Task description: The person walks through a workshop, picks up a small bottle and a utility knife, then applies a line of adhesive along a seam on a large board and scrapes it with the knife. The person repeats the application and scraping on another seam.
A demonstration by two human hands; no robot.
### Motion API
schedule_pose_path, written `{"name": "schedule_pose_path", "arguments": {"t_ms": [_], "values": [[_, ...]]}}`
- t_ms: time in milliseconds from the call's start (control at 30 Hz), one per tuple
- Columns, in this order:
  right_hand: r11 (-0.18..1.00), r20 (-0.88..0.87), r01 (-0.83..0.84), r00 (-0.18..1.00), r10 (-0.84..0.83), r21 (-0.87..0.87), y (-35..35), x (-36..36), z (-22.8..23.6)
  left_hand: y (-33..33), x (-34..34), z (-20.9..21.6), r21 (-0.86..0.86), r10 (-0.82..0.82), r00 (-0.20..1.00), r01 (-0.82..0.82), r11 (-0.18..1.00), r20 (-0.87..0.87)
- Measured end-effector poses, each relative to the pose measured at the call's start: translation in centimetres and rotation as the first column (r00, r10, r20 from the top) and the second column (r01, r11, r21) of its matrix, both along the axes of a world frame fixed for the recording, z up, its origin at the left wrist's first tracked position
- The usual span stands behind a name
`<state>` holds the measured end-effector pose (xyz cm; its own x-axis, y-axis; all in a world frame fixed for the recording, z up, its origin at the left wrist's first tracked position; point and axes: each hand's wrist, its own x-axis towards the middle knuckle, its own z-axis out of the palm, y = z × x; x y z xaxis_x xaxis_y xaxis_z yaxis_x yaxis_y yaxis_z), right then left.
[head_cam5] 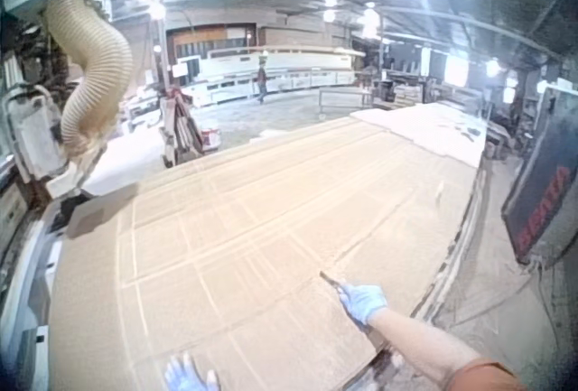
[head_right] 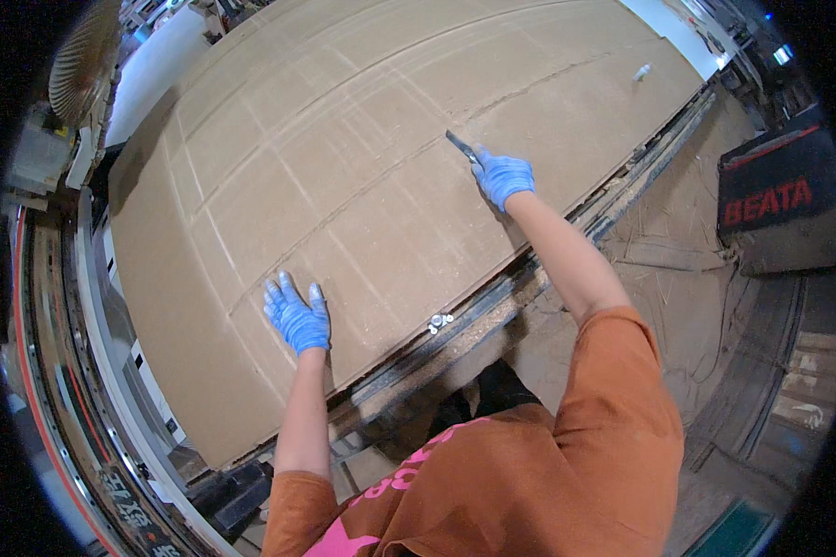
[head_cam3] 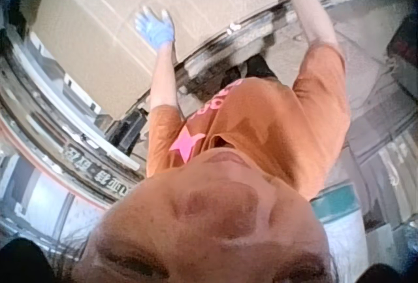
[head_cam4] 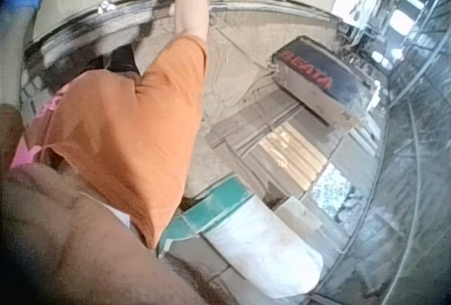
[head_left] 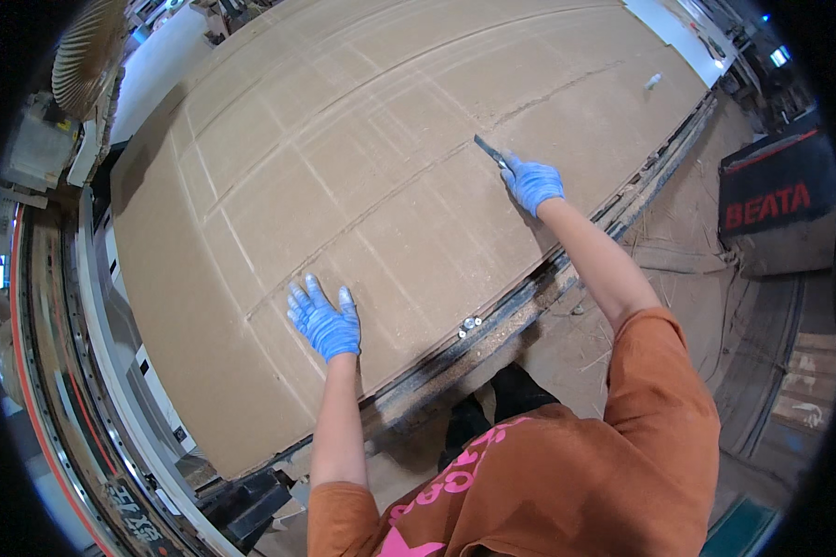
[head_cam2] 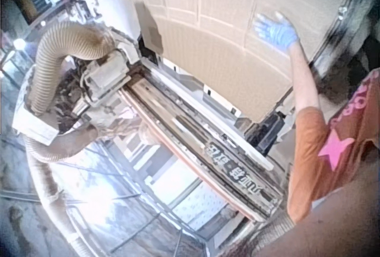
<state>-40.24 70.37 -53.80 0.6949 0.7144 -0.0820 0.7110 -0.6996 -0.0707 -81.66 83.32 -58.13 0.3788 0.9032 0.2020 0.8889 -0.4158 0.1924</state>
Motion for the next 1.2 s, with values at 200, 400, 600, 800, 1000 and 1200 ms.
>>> {"name": "schedule_pose_path", "arguments": {"t_ms": [200,400,600,800,1000,1200], "values": [[0.992,-0.047,0.123,0.991,-0.123,0.001,0.6,3.7,-0.8,-0.5,0.7,0.0,-0.002,-0.033,0.999,0.033,0.999,-0.001],[0.99,-0.113,0.137,0.985,-0.134,0.025,1.1,2.8,0.0,-0.2,0.4,0.0,-0.014,-0.011,1.0,0.011,1.0,-0.007],[0.989,-0.114,0.145,0.983,-0.146,-0.021,2.2,3.0,0.5,-0.2,0.3,0.2,-0.011,-0.021,1.0,0.022,1.0,0.014],[0.976,-0.168,0.219,0.961,-0.218,-0.016,1.6,5.6,0.8,-0.4,0.9,0.4,-0.031,-0.021,1.0,0.021,0.999,0.012],[0.984,-0.188,0.147,0.968,-0.163,-0.1,0.9,1.9,0.7,-0.1,0.5,0.7,-0.022,0.008,1.0,-0.008,1.0,0.002],[0.948,-0.141,0.313,0.937,-0.318,-0.06,1.3,11.0,-0.9,0.2,2.1,0.4,-0.001,-0.056,0.998,0.056,0.998,0.016]]}}
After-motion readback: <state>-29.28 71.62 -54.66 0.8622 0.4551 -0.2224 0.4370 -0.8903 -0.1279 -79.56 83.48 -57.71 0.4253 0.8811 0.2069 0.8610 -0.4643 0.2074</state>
